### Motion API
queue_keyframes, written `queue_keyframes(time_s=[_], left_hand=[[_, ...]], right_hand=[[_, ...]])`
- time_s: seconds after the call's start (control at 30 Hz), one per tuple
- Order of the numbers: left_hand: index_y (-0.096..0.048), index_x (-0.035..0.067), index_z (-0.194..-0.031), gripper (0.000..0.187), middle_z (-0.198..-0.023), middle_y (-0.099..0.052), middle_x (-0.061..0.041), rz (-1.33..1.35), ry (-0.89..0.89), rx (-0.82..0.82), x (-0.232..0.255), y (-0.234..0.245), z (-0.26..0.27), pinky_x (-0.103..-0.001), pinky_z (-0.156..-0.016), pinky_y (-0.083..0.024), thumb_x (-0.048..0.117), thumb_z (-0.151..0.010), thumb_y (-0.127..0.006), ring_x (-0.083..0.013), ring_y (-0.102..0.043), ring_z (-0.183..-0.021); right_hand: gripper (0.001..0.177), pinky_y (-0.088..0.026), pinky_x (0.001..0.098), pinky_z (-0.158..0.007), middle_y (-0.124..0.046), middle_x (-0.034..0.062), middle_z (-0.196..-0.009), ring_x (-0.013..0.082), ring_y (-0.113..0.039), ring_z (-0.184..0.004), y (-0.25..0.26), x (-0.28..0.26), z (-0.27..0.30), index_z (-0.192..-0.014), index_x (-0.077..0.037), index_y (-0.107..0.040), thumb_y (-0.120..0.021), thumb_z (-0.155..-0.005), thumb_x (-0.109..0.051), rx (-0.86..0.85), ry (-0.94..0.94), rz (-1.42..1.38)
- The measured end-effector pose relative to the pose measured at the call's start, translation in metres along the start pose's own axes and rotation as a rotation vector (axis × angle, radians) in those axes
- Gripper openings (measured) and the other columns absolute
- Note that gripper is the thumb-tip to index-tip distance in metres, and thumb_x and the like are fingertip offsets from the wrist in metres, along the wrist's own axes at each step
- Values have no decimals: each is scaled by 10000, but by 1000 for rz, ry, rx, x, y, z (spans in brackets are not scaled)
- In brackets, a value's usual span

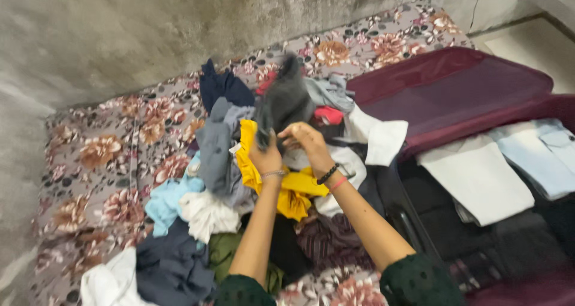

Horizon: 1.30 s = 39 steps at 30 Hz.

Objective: The person folds various items of clothing, such as jeans and shirts, by hand on a bed and places them into an open suitcase.

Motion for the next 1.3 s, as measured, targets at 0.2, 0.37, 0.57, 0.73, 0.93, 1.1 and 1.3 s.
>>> queue_keyframes(time_s=[0.2,0.37,0.57,0.73,0.93,1.1,1.3], left_hand=[[-668,-32,-1227,374,-1167,-735,-48,659,223,273,76,68,-14,-333,-865,-562,104,-899,-783,-177,-696,-953],[-637,35,-1060,225,-936,-676,-84,901,502,278,156,116,14,-449,-617,-574,108,-879,-750,-271,-675,-765],[-644,19,-1104,235,-1045,-698,-123,1066,589,157,199,166,72,-496,-747,-617,160,-925,-697,-300,-704,-907],[-630,14,-1153,285,-1122,-698,-144,1150,657,211,160,211,99,-556,-853,-594,166,-917,-677,-329,-687,-1017],[-630,-3,-1150,269,-1106,-706,-172,1145,845,312,17,272,130,-594,-888,-599,152,-931,-651,-371,-700,-1029],[-673,45,-1165,294,-1118,-745,-126,1072,963,265,-85,304,199,-542,-864,-603,97,-876,-661,-324,-733,-978],[-676,-19,-1175,397,-1100,-754,-165,1018,948,238,-101,381,241,-521,-894,-592,97,-797,-711,-348,-720,-966]], right_hand=[[676,-531,350,-935,-636,155,-1309,239,-641,-1063,38,93,76,-1381,-43,-572,-747,-751,-215,229,44,636],[1289,-311,494,-1179,-359,317,-1528,470,-336,-1424,-4,134,111,-1576,-7,-180,-953,-646,-452,165,112,917],[1373,-295,511,-1204,-278,328,-1605,480,-282,-1489,-30,114,72,-1645,-86,-79,-933,-609,-375,453,120,932],[724,-493,410,-1039,-609,211,-1381,329,-609,-1222,0,74,22,-1439,-84,-496,-744,-760,-76,346,350,740],[356,-521,343,-970,-734,133,-1072,239,-691,-1035,32,-62,97,-1156,-1,-676,-554,-824,39,421,625,606],[288,-556,380,-951,-717,215,-1082,385,-731,-1022,4,-169,234,-1158,32,-682,-681,-872,0,262,836,837],[494,-520,487,-711,-664,190,-828,398,-652,-770,-64,-188,389,-940,14,-689,-736,-481,-163,-249,976,1083]])
Point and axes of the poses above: each hand's wrist, its own z-axis away from the middle knuckle, its own y-axis out of the back of the hand, x = y × z, the point moved 8 cm from there along -z, towards the middle knuckle
